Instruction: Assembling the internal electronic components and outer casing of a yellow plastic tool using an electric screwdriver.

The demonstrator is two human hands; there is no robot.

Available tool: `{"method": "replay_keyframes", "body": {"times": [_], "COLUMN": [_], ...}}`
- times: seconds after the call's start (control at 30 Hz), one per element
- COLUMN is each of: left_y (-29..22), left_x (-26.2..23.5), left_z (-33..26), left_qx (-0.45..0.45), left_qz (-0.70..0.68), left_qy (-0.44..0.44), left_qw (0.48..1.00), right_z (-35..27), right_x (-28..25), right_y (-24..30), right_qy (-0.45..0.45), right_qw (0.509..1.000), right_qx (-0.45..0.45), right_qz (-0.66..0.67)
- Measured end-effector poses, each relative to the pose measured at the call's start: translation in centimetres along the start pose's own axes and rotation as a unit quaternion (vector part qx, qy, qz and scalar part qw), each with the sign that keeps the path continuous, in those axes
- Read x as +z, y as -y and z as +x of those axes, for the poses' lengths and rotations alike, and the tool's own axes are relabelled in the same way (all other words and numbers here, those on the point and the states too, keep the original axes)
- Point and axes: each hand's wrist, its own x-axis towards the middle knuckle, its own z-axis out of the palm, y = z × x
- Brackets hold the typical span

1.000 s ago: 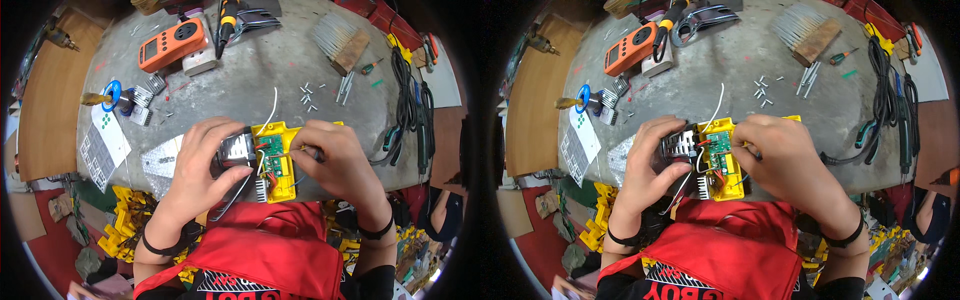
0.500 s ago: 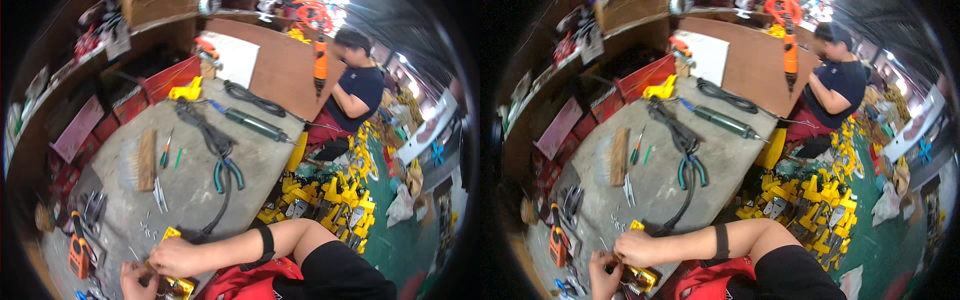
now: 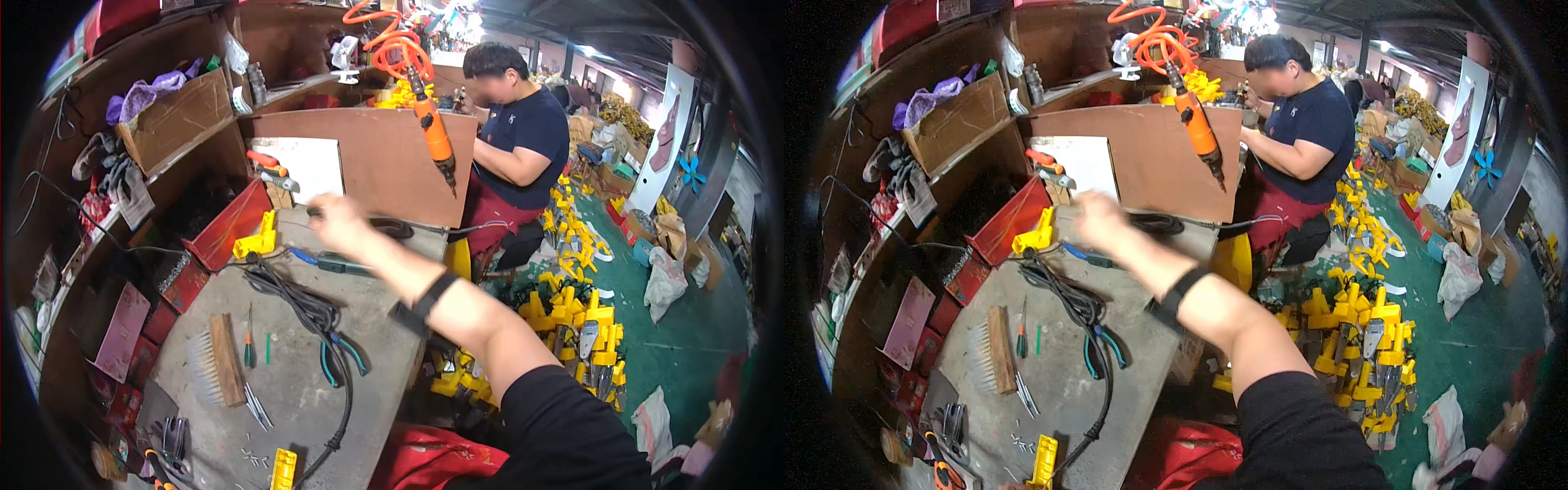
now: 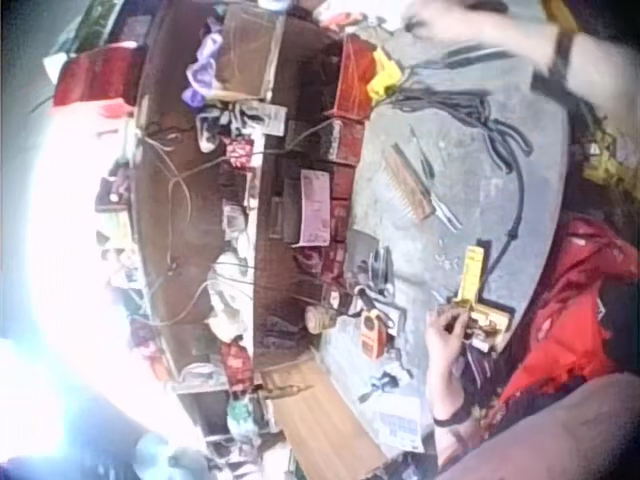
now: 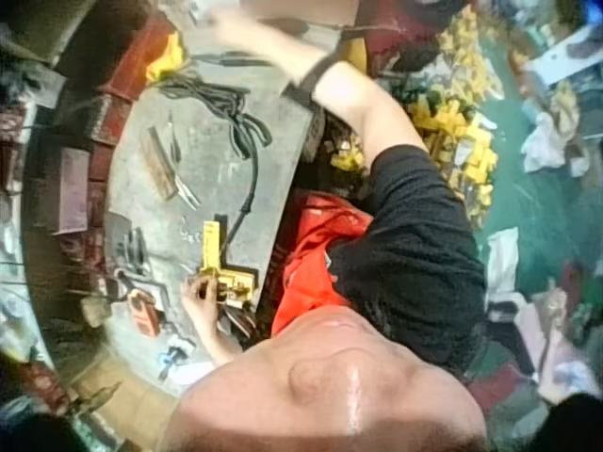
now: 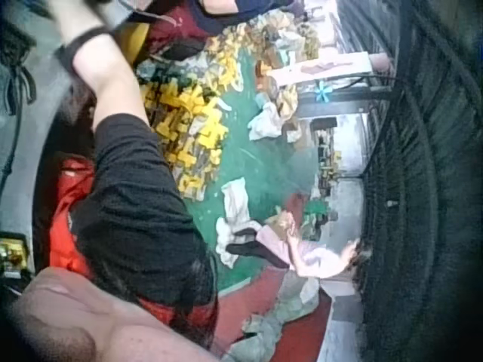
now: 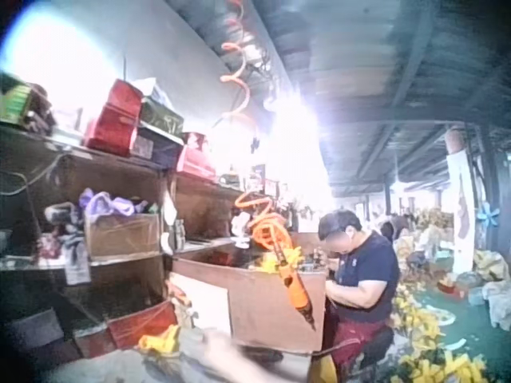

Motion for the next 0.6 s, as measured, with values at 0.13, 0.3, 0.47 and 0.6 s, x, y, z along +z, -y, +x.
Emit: {"method": "replay_keyframes", "body": {"times": [0.13, 0.3, 0.47, 0.6], "left_y": [0.1, 0.4, 0.5, 0.3], "left_x": [0.2, 0.4, 0.6, 0.6], "left_z": [-0.4, -0.6, -0.5, -0.2], "left_qx": [-0.002, -0.003, -0.023, -0.017], "left_qz": [-0.022, -0.04, -0.04, -0.035], "left_qy": [-0.019, -0.014, -0.007, -0.004], "left_qw": [1.0, 0.999, 0.999, 0.999], "right_z": [0.7, -0.5, -0.3, -0.7], "right_x": [-1.9, -0.7, -4.1, -9.9], "right_y": [-9.9, -10.2, -7.4, -4.4], "right_qy": [0.271, 0.305, 0.208, 0.09], "right_qw": [0.922, 0.883, 0.938, 0.972], "right_qx": [0.156, 0.217, 0.081, 0.064], "right_qz": [-0.23, -0.284, -0.264, -0.209]}}
